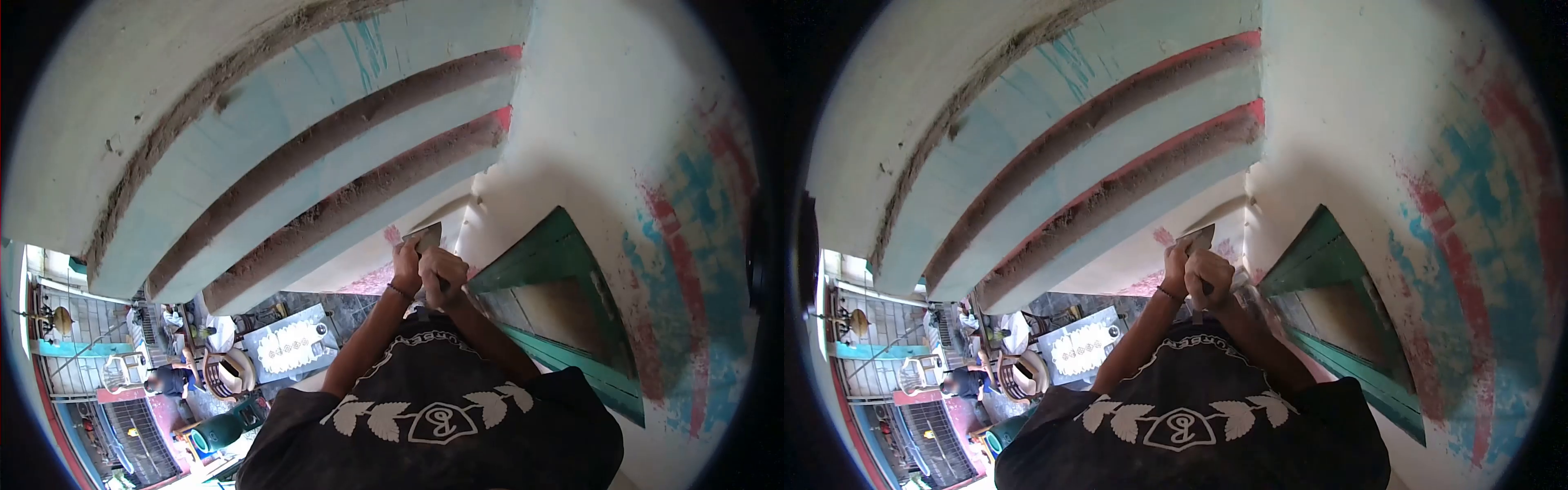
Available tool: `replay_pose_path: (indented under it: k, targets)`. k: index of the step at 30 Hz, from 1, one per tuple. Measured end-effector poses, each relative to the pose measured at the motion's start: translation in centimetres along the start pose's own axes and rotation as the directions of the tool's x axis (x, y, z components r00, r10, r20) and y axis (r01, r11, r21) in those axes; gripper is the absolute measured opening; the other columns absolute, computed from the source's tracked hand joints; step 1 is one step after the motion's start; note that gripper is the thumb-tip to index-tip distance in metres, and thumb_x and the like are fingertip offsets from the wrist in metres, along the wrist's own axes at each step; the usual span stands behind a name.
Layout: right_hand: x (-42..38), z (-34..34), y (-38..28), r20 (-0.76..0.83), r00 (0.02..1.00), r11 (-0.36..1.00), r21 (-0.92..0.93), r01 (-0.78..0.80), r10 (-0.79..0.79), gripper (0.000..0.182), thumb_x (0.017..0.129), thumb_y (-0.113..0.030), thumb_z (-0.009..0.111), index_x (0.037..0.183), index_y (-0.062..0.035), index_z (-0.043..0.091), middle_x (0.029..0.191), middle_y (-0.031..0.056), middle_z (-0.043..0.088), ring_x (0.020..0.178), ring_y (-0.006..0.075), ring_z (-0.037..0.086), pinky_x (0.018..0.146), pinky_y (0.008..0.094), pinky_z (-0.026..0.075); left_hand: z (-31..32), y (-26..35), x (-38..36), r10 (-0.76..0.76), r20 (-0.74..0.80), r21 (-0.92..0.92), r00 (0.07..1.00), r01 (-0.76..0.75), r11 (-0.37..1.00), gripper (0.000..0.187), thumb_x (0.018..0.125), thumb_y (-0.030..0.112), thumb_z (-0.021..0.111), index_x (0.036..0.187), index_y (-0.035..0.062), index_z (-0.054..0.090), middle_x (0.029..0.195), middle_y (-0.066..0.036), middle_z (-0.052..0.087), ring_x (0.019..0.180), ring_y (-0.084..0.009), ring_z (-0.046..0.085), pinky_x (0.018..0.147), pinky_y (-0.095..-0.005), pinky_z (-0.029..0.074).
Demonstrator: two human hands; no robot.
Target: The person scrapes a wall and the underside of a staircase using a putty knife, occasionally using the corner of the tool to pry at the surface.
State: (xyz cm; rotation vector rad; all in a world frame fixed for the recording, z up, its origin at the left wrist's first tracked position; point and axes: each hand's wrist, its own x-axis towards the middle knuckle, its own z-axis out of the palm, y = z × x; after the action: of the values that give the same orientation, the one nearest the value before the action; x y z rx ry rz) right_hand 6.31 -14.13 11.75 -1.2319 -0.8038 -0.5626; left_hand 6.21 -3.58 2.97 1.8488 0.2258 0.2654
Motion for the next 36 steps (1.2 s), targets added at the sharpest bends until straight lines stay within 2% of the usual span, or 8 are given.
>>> replay_pose_path:
  k: [5,14,16,19,23,27,29,36]
  targets:
    - [-0.9,0.4,1.6,0.090,0.983,0.981,-0.125,-0.149,0.161,0.021,0.073,-0.002,0.051,0.055,-0.0010,0.041,0.054,0.0090,0.051,0.047,0.0212,0.051,0.049,0.0311,0.042,-0.7,-0.5,0.0,-0.011,0.250,0.625,0.968,-0.152,0.766,0.025,0.082,0.021,0.058,0.098,0.0052,0.068,0.092,-0.013,0.070,0.082,-0.0236,0.066,0.078,-0.0356,0.052]
    - [-1.3,-0.6,3.5,0.011,0.994,0.993,-0.045,-0.105,0.106,0.018,0.075,-0.003,0.054,0.059,0.0005,0.047,0.057,0.0112,0.052,0.049,0.0238,0.052,0.048,0.0312,0.042,-0.1,-4.4,0.4,0.231,0.049,0.432,0.972,-0.229,0.872,0.038,0.072,0.035,0.068,0.098,0.0077,0.066,0.099,-0.015,0.068,0.093,-0.0323,0.064,0.080,-0.0437,0.050]
    - [0.0,-0.5,1.7,-0.011,0.999,0.999,0.019,-0.032,0.032,0.021,0.077,-0.004,0.053,0.058,0.0012,0.045,0.056,0.0105,0.051,0.047,0.0204,0.051,0.046,0.0302,0.041,-0.8,0.2,1.0,-0.347,0.102,-0.261,0.932,0.362,0.895,0.034,0.076,0.031,0.065,0.098,0.0050,0.067,0.096,-0.015,0.068,0.091,-0.0299,0.066,0.080,-0.0408,0.050]
    - [-1.4,-0.6,2.8,0.023,0.986,0.986,-0.010,-0.166,0.167,0.019,0.076,-0.003,0.053,0.059,0.0004,0.047,0.057,0.0108,0.052,0.049,0.0217,0.053,0.048,0.0309,0.043,0.1,-4.8,0.9,0.014,0.206,0.579,0.979,-0.133,0.804,0.029,0.081,0.025,0.061,0.099,0.0018,0.067,0.094,-0.017,0.069,0.086,-0.0244,0.067,0.077,-0.0375,0.052]
    - [-0.9,-0.4,1.3,-0.070,0.992,0.994,0.000,-0.106,0.106,0.017,0.075,-0.003,0.054,0.059,-0.0006,0.048,0.059,0.0104,0.054,0.051,0.0225,0.055,0.051,0.0306,0.045,0.2,-4.2,1.5,-0.362,0.076,-0.231,0.929,0.369,0.900,0.026,0.079,0.023,0.065,0.099,0.0060,0.069,0.087,-0.014,0.070,0.079,-0.0235,0.068,0.071,-0.0350,0.053]
    - [-4.4,-0.7,4.1,-0.031,0.973,0.972,-0.050,-0.230,0.228,0.015,0.075,-0.005,0.055,0.061,-0.0008,0.052,0.059,0.0104,0.054,0.052,0.0229,0.055,0.052,0.0311,0.045,-0.1,-3.8,0.7,-0.221,0.197,0.475,0.955,0.104,0.874,0.027,0.078,0.022,0.067,0.098,0.0041,0.069,0.087,-0.016,0.070,0.078,-0.0255,0.068,0.071,-0.0354,0.053]
    - [-3.5,-0.6,3.4,-0.060,0.987,0.986,-0.062,-0.152,0.149,0.014,0.073,-0.003,0.055,0.060,-0.0009,0.050,0.058,0.0103,0.053,0.052,0.0231,0.054,0.051,0.0314,0.044,0.5,-3.4,0.3,-0.147,0.059,-0.023,0.987,0.149,0.989,0.026,0.078,0.022,0.066,0.097,0.0050,0.069,0.086,-0.015,0.070,0.078,-0.0253,0.068,0.070,-0.0364,0.053]
    - [-4.9,-0.8,5.0,-0.025,0.962,0.962,-0.025,-0.272,0.272,0.016,0.073,-0.002,0.054,0.059,-0.0003,0.048,0.058,0.0108,0.052,0.052,0.0234,0.055,0.052,0.0309,0.044,0.6,-5.2,-0.3,-0.117,0.134,0.383,0.984,0.057,0.922,0.019,0.081,0.023,0.062,0.090,0.0085,0.069,0.082,-0.012,0.070,0.075,-0.0244,0.067,0.069,-0.0375,0.052]
